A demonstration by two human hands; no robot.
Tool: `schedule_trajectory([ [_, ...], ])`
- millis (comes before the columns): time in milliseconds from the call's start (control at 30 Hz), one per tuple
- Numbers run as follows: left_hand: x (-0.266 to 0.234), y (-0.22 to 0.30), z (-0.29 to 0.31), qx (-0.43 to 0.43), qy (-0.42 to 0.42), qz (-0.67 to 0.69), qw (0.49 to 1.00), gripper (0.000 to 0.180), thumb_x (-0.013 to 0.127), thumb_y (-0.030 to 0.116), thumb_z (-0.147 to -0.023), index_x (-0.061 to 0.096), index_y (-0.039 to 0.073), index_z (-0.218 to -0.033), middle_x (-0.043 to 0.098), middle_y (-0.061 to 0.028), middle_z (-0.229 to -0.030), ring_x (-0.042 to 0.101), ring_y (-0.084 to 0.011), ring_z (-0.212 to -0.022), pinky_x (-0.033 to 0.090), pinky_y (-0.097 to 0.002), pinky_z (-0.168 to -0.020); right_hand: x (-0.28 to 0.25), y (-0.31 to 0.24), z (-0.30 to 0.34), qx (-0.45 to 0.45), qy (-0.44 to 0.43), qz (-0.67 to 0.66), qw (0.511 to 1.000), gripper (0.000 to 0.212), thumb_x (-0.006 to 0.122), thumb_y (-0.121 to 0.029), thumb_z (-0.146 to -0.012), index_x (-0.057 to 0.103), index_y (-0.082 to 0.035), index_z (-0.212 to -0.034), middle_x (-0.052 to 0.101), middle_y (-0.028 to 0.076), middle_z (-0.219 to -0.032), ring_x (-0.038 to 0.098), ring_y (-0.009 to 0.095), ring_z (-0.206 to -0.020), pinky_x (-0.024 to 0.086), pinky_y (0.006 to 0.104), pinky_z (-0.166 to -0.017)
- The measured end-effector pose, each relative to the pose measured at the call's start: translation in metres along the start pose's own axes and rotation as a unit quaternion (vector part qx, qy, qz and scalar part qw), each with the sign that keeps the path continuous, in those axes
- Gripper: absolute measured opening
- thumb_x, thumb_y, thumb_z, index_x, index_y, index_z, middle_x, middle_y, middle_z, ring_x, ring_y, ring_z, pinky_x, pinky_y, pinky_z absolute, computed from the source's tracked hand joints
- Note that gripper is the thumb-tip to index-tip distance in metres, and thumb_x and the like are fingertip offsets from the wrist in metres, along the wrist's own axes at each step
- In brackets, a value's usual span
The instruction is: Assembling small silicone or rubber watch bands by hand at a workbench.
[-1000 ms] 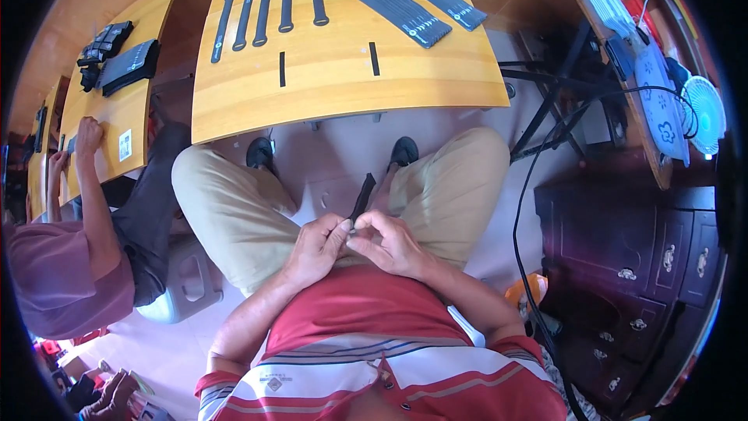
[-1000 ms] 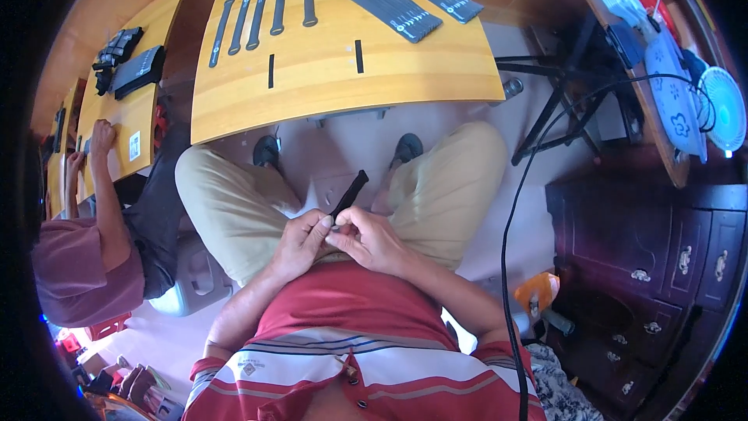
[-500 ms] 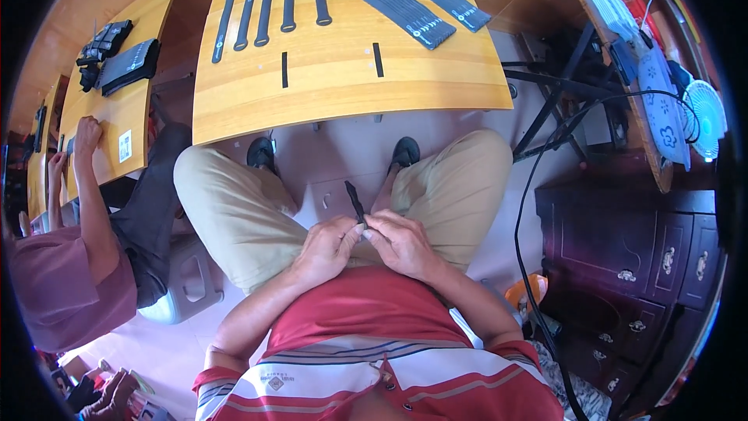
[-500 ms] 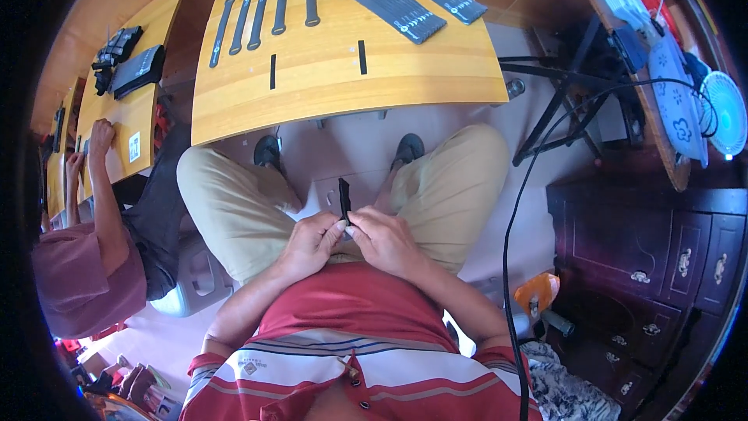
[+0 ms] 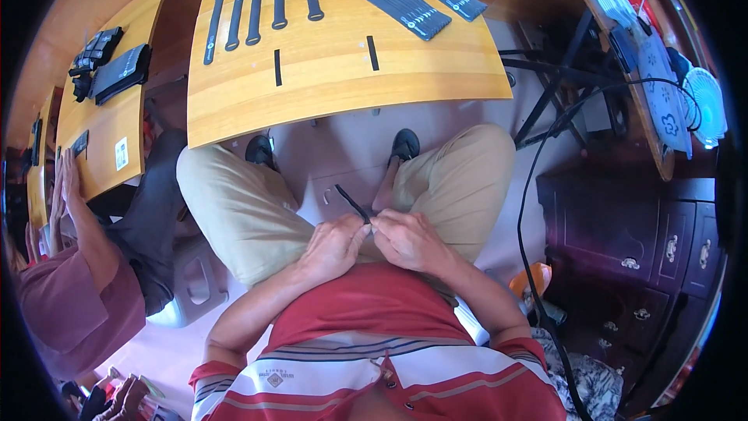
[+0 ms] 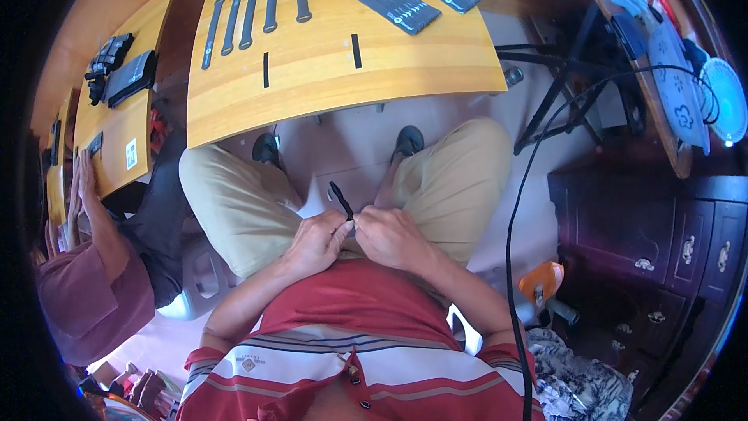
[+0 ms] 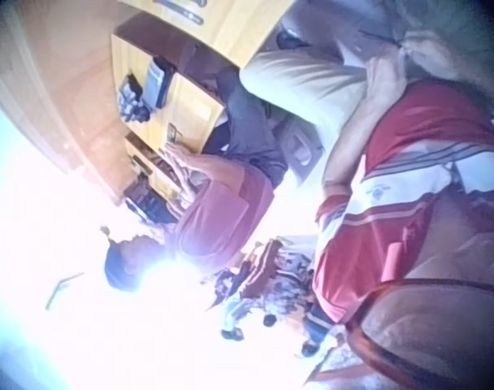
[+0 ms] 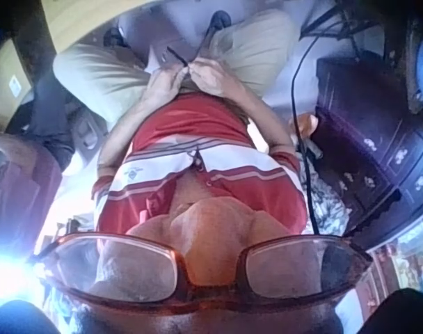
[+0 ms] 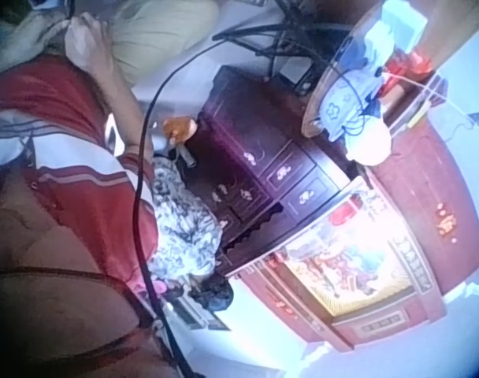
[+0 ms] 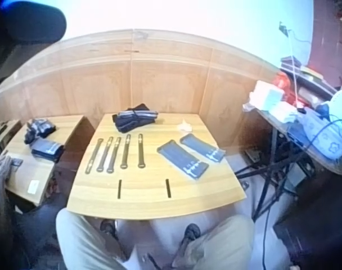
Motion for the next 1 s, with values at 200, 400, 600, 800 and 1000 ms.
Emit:
schedule_trajectory([
  [200,0.001,-0.003,-0.001,-0.001,-0.024,0.004,1.000,0.016,0.061,0.011,-0.098,0.060,-0.002,-0.088,0.060,-0.0237,-0.081,0.061,-0.0469,-0.074,0.048,-0.0522,-0.065,0.001,0.005,0.003,-0.040,0.073,0.045,0.995,0.006,0.068,-0.009,-0.082,0.067,-0.003,-0.083,0.065,0.012,-0.077,0.067,0.033,-0.065,0.052,0.0439,-0.055],
  [400,-0.004,-0.004,0.003,-0.035,-0.043,0.046,0.997,0.017,0.061,0.012,-0.097,0.060,-0.002,-0.087,0.060,-0.0228,-0.079,0.061,-0.0447,-0.072,0.047,-0.0499,-0.064,-0.020,0.030,-0.001,-0.023,0.129,-0.031,0.991,0.010,0.065,-0.001,-0.082,0.068,0.001,-0.091,0.065,0.013,-0.078,0.066,0.029,-0.065,0.052,0.0388,-0.057],
  [600,-0.004,-0.008,0.000,-0.049,-0.019,0.087,0.995,0.019,0.063,0.012,-0.097,0.060,-0.002,-0.085,0.059,-0.0212,-0.077,0.060,-0.0405,-0.067,0.047,-0.0476,-0.061,-0.004,0.017,0.003,0.009,0.159,-0.171,0.972,0.015,0.061,-0.002,-0.092,0.069,0.004,-0.103,0.065,0.015,-0.093,0.065,0.025,-0.082,0.052,0.0324,-0.073],
  [800,-0.005,-0.014,0.004,-0.067,-0.005,0.116,0.991,0.019,0.063,0.012,-0.097,0.059,-0.002,-0.084,0.057,-0.0191,-0.071,0.060,-0.0364,-0.062,0.046,-0.0438,-0.058,0.006,0.023,0.006,0.007,0.191,-0.209,0.959,0.013,0.068,-0.005,-0.094,0.069,0.003,-0.104,0.069,0.016,-0.097,0.068,0.025,-0.081,0.053,0.0343,-0.069],
  [1000,-0.017,-0.014,0.005,-0.067,0.053,0.097,0.992,0.012,0.063,0.011,-0.096,0.063,0.000,-0.092,0.060,-0.0173,-0.074,0.063,-0.0326,-0.064,0.048,-0.0405,-0.059,0.002,0.022,0.004,0.016,0.214,-0.204,0.955,0.009,0.072,-0.003,-0.091,0.069,0.004,-0.097,0.071,0.014,-0.087,0.067,0.023,-0.072,0.052,0.0329,-0.063],
])
Point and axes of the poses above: each hand's wrist, its own z-axis away from the middle knuckle, its own x-axis out of the palm, y = z × x, the point moved 9 cm from there along -z, towards the middle knuckle
